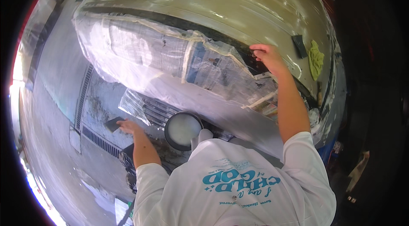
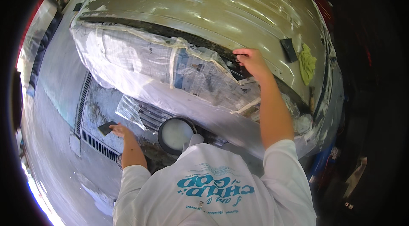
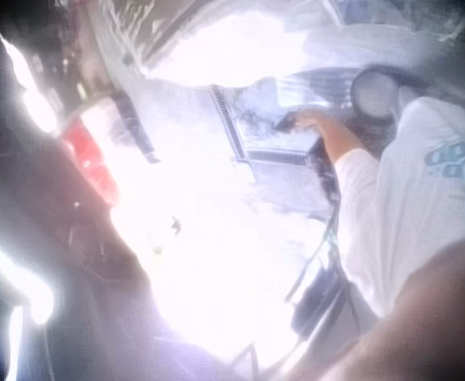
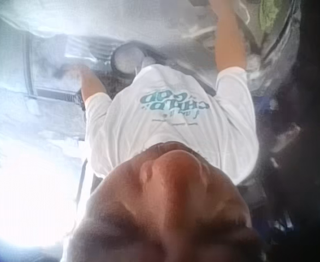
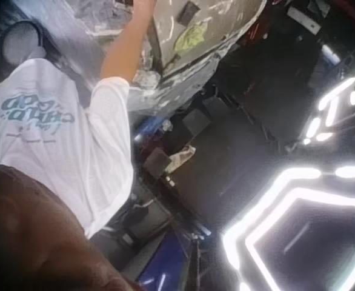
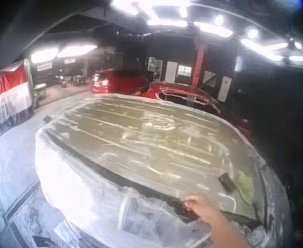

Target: The person uses two scrapers to remove paint from the hood of a car. The car is masked with plastic and newspaper. The person repeatedly scrapes the surface, occasionally dipping the scrapers into a bucket of liquid.

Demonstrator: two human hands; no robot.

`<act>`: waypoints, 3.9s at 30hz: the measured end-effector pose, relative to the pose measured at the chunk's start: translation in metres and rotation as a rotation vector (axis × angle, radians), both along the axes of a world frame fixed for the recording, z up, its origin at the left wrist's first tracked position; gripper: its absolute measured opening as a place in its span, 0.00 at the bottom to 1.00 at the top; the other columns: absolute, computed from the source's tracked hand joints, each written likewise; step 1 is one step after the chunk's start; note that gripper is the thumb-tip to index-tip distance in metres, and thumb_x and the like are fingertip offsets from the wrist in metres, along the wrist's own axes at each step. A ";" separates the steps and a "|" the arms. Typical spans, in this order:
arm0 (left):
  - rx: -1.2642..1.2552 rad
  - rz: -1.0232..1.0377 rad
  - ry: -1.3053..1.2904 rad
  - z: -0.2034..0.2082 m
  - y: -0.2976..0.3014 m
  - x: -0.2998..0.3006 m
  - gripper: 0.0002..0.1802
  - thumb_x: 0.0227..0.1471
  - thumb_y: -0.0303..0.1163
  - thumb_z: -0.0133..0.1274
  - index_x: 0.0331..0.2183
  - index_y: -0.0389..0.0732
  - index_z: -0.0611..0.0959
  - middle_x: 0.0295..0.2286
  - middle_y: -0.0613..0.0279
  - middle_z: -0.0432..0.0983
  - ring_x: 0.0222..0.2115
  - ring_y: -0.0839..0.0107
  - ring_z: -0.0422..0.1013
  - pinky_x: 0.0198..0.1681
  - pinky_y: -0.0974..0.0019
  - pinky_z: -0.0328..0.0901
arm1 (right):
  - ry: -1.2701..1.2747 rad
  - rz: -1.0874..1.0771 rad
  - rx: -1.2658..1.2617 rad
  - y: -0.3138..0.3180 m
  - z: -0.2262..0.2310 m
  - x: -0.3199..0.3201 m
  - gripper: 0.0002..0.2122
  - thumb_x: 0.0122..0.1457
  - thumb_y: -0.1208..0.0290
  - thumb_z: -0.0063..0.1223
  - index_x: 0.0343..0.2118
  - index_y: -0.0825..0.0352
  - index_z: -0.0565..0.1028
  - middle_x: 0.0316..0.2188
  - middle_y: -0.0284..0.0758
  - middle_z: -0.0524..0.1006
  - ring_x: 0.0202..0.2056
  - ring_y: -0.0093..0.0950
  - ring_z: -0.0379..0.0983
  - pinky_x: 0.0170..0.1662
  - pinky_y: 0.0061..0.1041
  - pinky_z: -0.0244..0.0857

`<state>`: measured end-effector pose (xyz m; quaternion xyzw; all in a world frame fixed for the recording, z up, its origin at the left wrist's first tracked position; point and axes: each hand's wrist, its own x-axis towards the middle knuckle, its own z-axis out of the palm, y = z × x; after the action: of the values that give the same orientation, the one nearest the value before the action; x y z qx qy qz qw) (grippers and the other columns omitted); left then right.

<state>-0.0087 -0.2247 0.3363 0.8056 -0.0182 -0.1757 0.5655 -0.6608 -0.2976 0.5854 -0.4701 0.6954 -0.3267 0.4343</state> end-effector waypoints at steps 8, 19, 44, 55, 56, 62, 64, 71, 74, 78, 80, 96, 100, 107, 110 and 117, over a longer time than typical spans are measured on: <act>0.712 -0.394 -0.595 0.048 0.165 0.092 0.23 0.69 0.45 0.46 0.53 0.39 0.82 0.46 0.46 0.82 0.48 0.49 0.78 0.51 0.48 0.72 | -0.877 -0.074 -0.033 -0.029 -0.046 -0.018 0.13 0.70 0.75 0.54 0.54 0.74 0.78 0.46 0.44 0.83 0.46 0.35 0.80 0.50 0.32 0.75; 0.603 -0.775 0.227 0.026 0.350 -0.099 0.31 0.72 0.52 0.40 0.59 0.38 0.79 0.56 0.36 0.77 0.58 0.40 0.71 0.59 0.43 0.67 | -0.735 0.104 -0.429 -0.115 0.047 0.052 0.19 0.73 0.77 0.49 0.61 0.84 0.69 0.58 0.51 0.76 0.60 0.39 0.73 0.66 0.33 0.69; 0.585 -0.533 0.188 -0.014 0.424 -0.073 0.31 0.72 0.53 0.43 0.57 0.34 0.80 0.51 0.37 0.80 0.54 0.38 0.74 0.56 0.51 0.69 | -0.176 0.903 -0.546 0.115 0.001 0.408 0.10 0.68 0.80 0.57 0.50 0.72 0.82 0.41 0.38 0.83 0.44 0.27 0.81 0.51 0.26 0.76; 0.201 -0.640 0.231 0.022 0.181 -0.060 0.30 0.72 0.54 0.47 0.55 0.36 0.79 0.30 0.58 0.78 0.19 0.72 0.74 0.22 0.67 0.68 | -0.192 0.376 -0.364 0.119 0.015 0.261 0.08 0.64 0.78 0.65 0.45 0.70 0.84 0.36 0.35 0.84 0.36 0.21 0.79 0.41 0.22 0.73; 0.102 -0.720 0.196 0.025 0.151 -0.067 0.30 0.72 0.55 0.47 0.53 0.35 0.80 0.27 0.59 0.77 0.20 0.73 0.73 0.22 0.67 0.67 | -0.162 0.299 -0.403 0.122 0.018 0.244 0.08 0.64 0.78 0.65 0.45 0.70 0.84 0.36 0.35 0.84 0.35 0.21 0.79 0.40 0.22 0.73; -0.107 -0.999 0.155 0.090 0.000 -0.166 0.37 0.70 0.60 0.49 0.40 0.27 0.83 0.28 0.56 0.82 0.29 0.70 0.76 0.33 0.64 0.69 | -0.010 -0.116 -0.445 0.159 0.018 0.143 0.09 0.65 0.73 0.65 0.46 0.66 0.85 0.38 0.35 0.84 0.36 0.23 0.80 0.41 0.23 0.73; -0.210 -1.062 0.146 0.117 -0.028 -0.198 0.38 0.70 0.60 0.49 0.36 0.27 0.85 0.29 0.53 0.83 0.29 0.69 0.77 0.39 0.62 0.71 | 0.039 -0.267 -0.406 0.181 0.007 0.100 0.09 0.66 0.70 0.63 0.46 0.67 0.85 0.40 0.34 0.84 0.39 0.22 0.79 0.45 0.23 0.71; -0.527 -0.939 0.126 0.142 -0.094 -0.315 0.29 0.71 0.50 0.54 0.29 0.33 0.87 0.24 0.60 0.82 0.27 0.74 0.76 0.35 0.64 0.70 | 0.075 -0.707 -0.344 0.257 0.008 0.010 0.13 0.70 0.71 0.61 0.53 0.70 0.82 0.39 0.31 0.82 0.37 0.19 0.75 0.43 0.21 0.70; -0.668 -1.010 0.188 0.171 -0.100 -0.367 0.27 0.72 0.47 0.53 0.29 0.33 0.84 0.24 0.60 0.81 0.27 0.72 0.75 0.36 0.65 0.68 | 0.060 -0.806 -0.408 0.273 0.011 -0.004 0.13 0.71 0.69 0.60 0.54 0.70 0.81 0.39 0.30 0.81 0.37 0.18 0.74 0.41 0.21 0.69; -0.700 -1.068 0.071 0.195 -0.113 -0.398 0.23 0.74 0.45 0.49 0.39 0.32 0.84 0.31 0.55 0.82 0.33 0.66 0.76 0.40 0.61 0.70 | 0.072 -0.905 -0.427 0.287 0.016 -0.022 0.13 0.72 0.69 0.58 0.54 0.69 0.81 0.39 0.28 0.80 0.37 0.18 0.74 0.41 0.22 0.69; -0.729 -1.001 -0.023 0.194 -0.129 -0.409 0.21 0.74 0.43 0.48 0.46 0.32 0.82 0.38 0.49 0.80 0.40 0.58 0.75 0.47 0.57 0.67 | 0.091 -0.907 -0.430 0.297 0.013 -0.039 0.13 0.72 0.69 0.58 0.55 0.69 0.80 0.40 0.28 0.80 0.38 0.18 0.74 0.42 0.22 0.69; -0.259 -0.871 -0.645 0.194 -0.151 -0.435 0.33 0.74 0.43 0.41 0.74 0.49 0.62 0.59 0.52 0.72 0.64 0.51 0.61 0.70 0.47 0.46 | 0.448 -0.988 -0.142 0.344 0.034 -0.097 0.18 0.74 0.63 0.55 0.61 0.66 0.78 0.51 0.38 0.83 0.47 0.30 0.80 0.50 0.30 0.75; -0.145 -0.868 -0.751 0.186 -0.162 -0.445 0.33 0.72 0.43 0.44 0.73 0.50 0.64 0.60 0.51 0.72 0.64 0.49 0.63 0.69 0.44 0.50 | 0.648 -1.155 -0.107 0.442 -0.057 -0.170 0.19 0.72 0.63 0.55 0.60 0.68 0.79 0.48 0.44 0.84 0.46 0.34 0.82 0.49 0.32 0.76; 0.026 -0.733 -0.933 0.162 -0.191 -0.421 0.29 0.73 0.50 0.42 0.56 0.35 0.81 0.46 0.45 0.82 0.46 0.46 0.76 0.49 0.44 0.65 | 0.994 -1.055 0.333 0.493 -0.128 -0.232 0.29 0.51 0.61 0.74 0.55 0.70 0.80 0.56 0.56 0.75 0.60 0.53 0.70 0.67 0.47 0.61; -0.105 -0.697 -0.914 0.165 -0.180 -0.438 0.30 0.74 0.50 0.39 0.53 0.34 0.82 0.48 0.46 0.82 0.49 0.46 0.74 0.51 0.43 0.62 | 0.628 -1.155 -0.116 0.408 -0.056 -0.221 0.17 0.62 0.67 0.63 0.51 0.71 0.82 0.54 0.52 0.76 0.59 0.51 0.72 0.66 0.42 0.64; 0.247 -0.859 -1.040 0.168 -0.185 -0.441 0.40 0.75 0.55 0.32 0.37 0.32 0.89 0.35 0.39 0.85 0.37 0.39 0.77 0.44 0.40 0.67 | 1.184 -0.631 0.082 0.309 -0.067 -0.282 0.21 0.61 0.58 0.65 0.53 0.65 0.81 0.51 0.49 0.79 0.53 0.52 0.76 0.56 0.51 0.71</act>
<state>-0.4499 -0.4098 0.5042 0.7653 -0.5851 0.0245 0.2672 -0.9427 0.0112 0.5182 -0.3271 0.9323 -0.0981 -0.1192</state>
